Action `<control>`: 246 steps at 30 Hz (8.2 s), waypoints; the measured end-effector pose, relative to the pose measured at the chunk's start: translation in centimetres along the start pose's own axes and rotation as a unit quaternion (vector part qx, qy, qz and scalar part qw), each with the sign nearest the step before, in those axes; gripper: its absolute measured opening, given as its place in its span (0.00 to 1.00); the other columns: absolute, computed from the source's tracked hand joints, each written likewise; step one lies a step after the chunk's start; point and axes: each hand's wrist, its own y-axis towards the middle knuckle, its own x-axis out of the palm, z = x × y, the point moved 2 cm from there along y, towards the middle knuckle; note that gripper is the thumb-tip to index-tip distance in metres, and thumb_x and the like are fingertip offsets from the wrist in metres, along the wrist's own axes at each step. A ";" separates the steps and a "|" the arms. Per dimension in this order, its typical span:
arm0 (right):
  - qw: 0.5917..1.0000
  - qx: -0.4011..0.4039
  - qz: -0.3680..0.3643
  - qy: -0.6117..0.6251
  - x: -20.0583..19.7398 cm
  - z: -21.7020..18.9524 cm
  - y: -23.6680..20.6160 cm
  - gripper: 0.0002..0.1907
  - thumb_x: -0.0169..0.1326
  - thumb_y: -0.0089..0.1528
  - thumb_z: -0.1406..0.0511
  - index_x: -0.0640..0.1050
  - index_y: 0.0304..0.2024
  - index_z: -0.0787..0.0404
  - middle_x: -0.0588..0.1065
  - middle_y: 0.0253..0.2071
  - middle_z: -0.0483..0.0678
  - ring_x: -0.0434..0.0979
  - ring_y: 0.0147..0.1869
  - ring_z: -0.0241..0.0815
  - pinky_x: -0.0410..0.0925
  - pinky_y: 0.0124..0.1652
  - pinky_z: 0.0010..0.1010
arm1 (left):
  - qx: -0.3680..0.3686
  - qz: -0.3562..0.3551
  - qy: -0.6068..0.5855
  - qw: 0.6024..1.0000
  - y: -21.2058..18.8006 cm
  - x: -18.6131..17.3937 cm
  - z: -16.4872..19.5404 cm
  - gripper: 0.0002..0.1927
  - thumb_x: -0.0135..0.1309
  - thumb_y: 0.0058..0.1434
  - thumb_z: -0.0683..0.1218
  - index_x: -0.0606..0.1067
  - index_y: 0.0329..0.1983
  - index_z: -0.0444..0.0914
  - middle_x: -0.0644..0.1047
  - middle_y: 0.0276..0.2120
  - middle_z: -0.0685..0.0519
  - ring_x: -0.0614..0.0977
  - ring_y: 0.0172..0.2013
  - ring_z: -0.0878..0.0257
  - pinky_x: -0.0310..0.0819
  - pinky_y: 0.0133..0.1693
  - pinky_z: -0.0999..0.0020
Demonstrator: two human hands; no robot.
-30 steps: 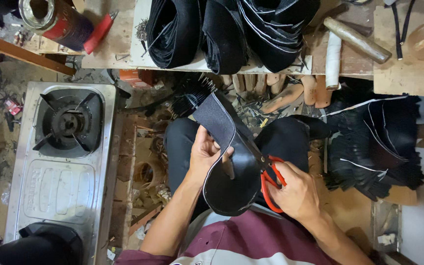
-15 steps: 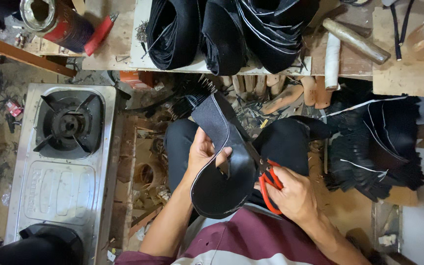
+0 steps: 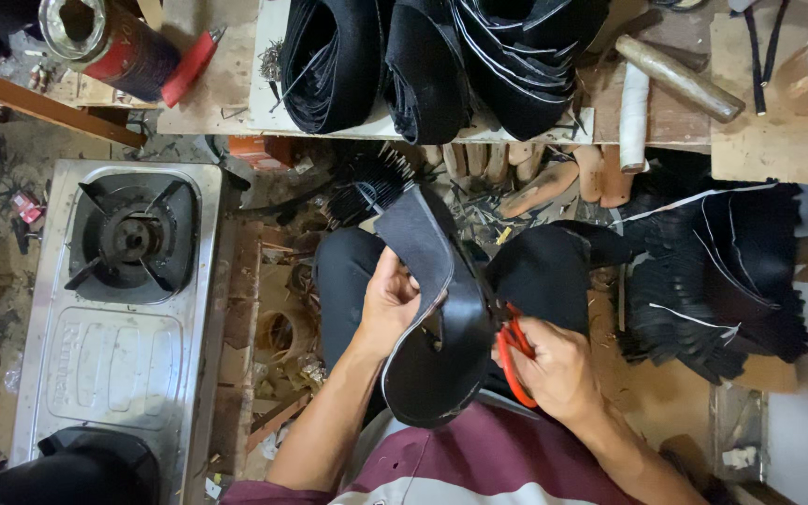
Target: The person uses red-handled scissors to trim the edges of black shoe insoles. They repeatedly pick up insoles from a nearby stack, cut along the perimeter, and place the trimmed pieces aside. The work is performed while sitting on the floor in a cluttered workshop.
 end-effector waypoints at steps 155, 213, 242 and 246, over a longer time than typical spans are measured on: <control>0.944 0.132 -0.044 0.299 0.5 7.8 -0.1 0.17 0.64 0.62 0.61 0.79 0.47 0.66 0.77 0.29 0.47 0.75 0.25 0.35 0.68 0.24 0.27 | -0.016 -0.002 0.018 1.000 -1.5 -0.8 -6.2 0.32 0.58 0.66 0.35 0.68 0.74 0.33 0.69 0.28 0.60 0.67 0.26 0.74 0.62 0.30 0.77; 0.898 0.038 0.035 0.437 -4.9 1.8 3.2 0.13 0.58 0.62 0.73 0.76 0.49 0.65 0.79 0.51 0.66 0.82 0.35 0.44 0.75 0.34 0.32 | -0.123 -0.014 -0.123 0.985 -1.2 3.4 -2.9 0.16 0.50 0.75 0.45 0.74 0.58 0.27 0.80 0.49 0.43 0.83 0.47 0.55 0.78 0.53 0.57; 0.967 0.010 0.029 0.253 -7.3 -1.2 -0.8 0.17 0.59 0.61 0.69 0.76 0.51 0.69 0.81 0.41 0.56 0.82 0.32 0.38 0.77 0.34 0.29 | 0.109 -0.231 0.375 0.891 -3.0 5.4 -1.4 0.06 0.48 0.72 0.43 0.73 0.41 0.36 0.75 0.36 0.52 0.76 0.42 0.57 0.71 0.51 0.60; 0.996 -0.020 0.045 0.071 -8.8 1.1 -4.2 0.17 0.68 0.56 0.67 0.79 0.44 0.68 0.75 0.27 0.49 0.73 0.29 0.33 0.68 0.31 0.26 | 0.160 -0.300 0.439 0.831 -3.5 8.7 -3.3 0.08 0.53 0.66 0.41 0.77 0.47 0.37 0.79 0.44 0.47 0.78 0.51 0.46 0.70 0.56 0.54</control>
